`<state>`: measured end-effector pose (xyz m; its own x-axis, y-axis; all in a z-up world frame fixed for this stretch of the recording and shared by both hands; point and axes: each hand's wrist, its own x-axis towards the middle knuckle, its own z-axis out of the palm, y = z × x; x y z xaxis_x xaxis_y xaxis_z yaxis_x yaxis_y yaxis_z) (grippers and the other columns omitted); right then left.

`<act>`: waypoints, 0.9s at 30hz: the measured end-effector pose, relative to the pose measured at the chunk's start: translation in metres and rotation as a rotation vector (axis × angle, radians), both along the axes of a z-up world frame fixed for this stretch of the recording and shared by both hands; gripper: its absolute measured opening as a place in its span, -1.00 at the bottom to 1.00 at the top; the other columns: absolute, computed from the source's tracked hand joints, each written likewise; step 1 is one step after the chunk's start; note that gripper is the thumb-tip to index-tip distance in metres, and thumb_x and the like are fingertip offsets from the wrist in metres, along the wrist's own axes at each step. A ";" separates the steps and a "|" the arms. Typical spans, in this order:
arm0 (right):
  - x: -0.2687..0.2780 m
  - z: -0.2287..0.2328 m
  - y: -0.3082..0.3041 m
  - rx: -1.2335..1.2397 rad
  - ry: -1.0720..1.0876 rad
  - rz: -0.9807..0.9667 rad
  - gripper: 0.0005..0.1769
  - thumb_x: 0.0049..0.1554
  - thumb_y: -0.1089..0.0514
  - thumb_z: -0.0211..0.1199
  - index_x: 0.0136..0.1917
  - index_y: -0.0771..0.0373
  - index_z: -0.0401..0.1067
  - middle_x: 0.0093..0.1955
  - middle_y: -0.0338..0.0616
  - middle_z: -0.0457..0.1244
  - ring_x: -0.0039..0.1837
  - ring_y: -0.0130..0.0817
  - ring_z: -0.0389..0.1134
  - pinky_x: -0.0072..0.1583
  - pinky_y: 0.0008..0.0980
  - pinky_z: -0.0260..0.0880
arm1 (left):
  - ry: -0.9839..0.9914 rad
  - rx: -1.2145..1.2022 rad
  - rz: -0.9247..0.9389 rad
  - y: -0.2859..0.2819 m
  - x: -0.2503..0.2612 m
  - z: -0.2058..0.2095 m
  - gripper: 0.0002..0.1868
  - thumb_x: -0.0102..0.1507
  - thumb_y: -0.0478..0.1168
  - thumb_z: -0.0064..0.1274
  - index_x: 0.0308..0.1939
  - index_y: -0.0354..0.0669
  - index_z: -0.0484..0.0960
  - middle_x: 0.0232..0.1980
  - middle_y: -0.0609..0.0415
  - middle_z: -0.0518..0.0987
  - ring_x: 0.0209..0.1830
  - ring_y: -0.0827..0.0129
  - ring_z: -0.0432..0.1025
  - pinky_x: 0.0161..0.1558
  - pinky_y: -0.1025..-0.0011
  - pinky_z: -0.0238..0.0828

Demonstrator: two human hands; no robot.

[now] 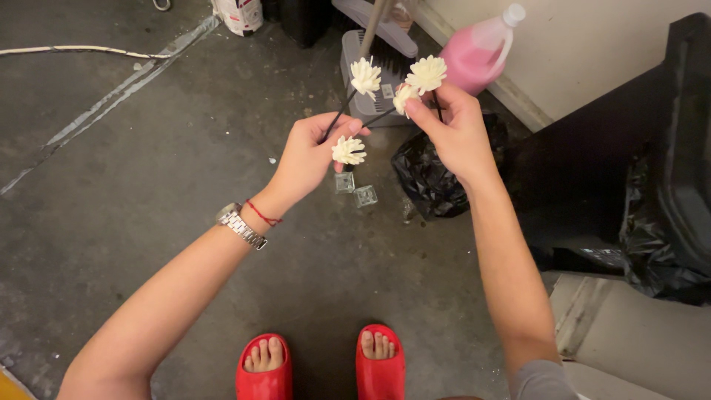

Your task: The person assembles two reed diffusers by pouring pink liquid from a large bottle into small square glass containers, inserting white artificial flowers, and placing the finished units on a bathroom shelf. The person also wipes spilled liquid from the floor with a tissue.

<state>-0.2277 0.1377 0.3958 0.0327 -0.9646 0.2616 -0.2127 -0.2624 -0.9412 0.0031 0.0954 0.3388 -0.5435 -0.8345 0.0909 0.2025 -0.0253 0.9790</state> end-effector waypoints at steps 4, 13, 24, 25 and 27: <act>-0.002 -0.001 -0.003 0.090 -0.009 -0.079 -0.79 0.34 0.23 0.29 0.19 0.39 0.49 0.00 -0.32 0.32 -0.03 -0.59 0.20 -0.01 -0.53 0.18 | 0.081 0.035 0.029 -0.001 -0.005 -0.004 -0.66 0.43 -0.05 0.04 -0.12 -0.31 0.70 -0.41 0.26 0.56 -0.55 0.69 0.32 -0.48 0.63 0.24; 0.009 -0.001 0.003 -0.026 -0.046 -0.065 -0.75 0.31 0.27 0.28 0.24 0.42 0.45 0.12 -0.27 0.35 0.15 -0.58 0.33 0.24 -0.51 0.36 | 0.221 0.153 0.092 0.002 -0.017 -0.012 -0.67 0.41 -0.08 0.05 -0.08 -0.33 0.66 -0.29 0.23 0.64 -0.51 0.67 0.33 -0.46 0.62 0.25; 0.040 0.030 0.031 -0.181 0.314 -0.401 -0.68 0.23 0.18 0.49 0.20 0.29 0.51 -0.01 -0.30 0.33 -0.07 -0.64 0.26 -0.14 -0.59 0.13 | 0.260 0.045 0.231 0.002 -0.039 -0.011 -0.68 0.47 -0.10 0.01 -0.09 -0.33 0.67 -0.39 0.25 0.54 -0.53 0.68 0.25 -0.47 0.61 0.15; 0.044 0.028 0.036 -0.179 0.309 -0.330 -0.59 0.16 0.18 0.52 0.23 0.29 0.48 0.01 -0.32 0.30 -0.06 -0.67 0.25 -0.16 -0.63 0.12 | 0.239 0.047 0.252 0.003 -0.042 -0.010 -0.70 0.46 -0.11 0.02 -0.10 -0.32 0.66 -0.40 0.25 0.54 -0.54 0.69 0.25 -0.49 0.61 0.14; 0.050 0.016 0.041 -0.174 0.292 -0.196 -0.40 0.03 0.19 0.58 0.27 0.31 0.41 0.04 -0.36 0.24 -0.03 -0.74 0.23 -0.21 -0.71 0.09 | 0.190 0.050 0.286 0.008 -0.046 -0.008 -0.73 0.44 -0.13 0.03 -0.11 -0.31 0.65 -0.41 0.24 0.55 -0.56 0.70 0.24 -0.53 0.60 0.12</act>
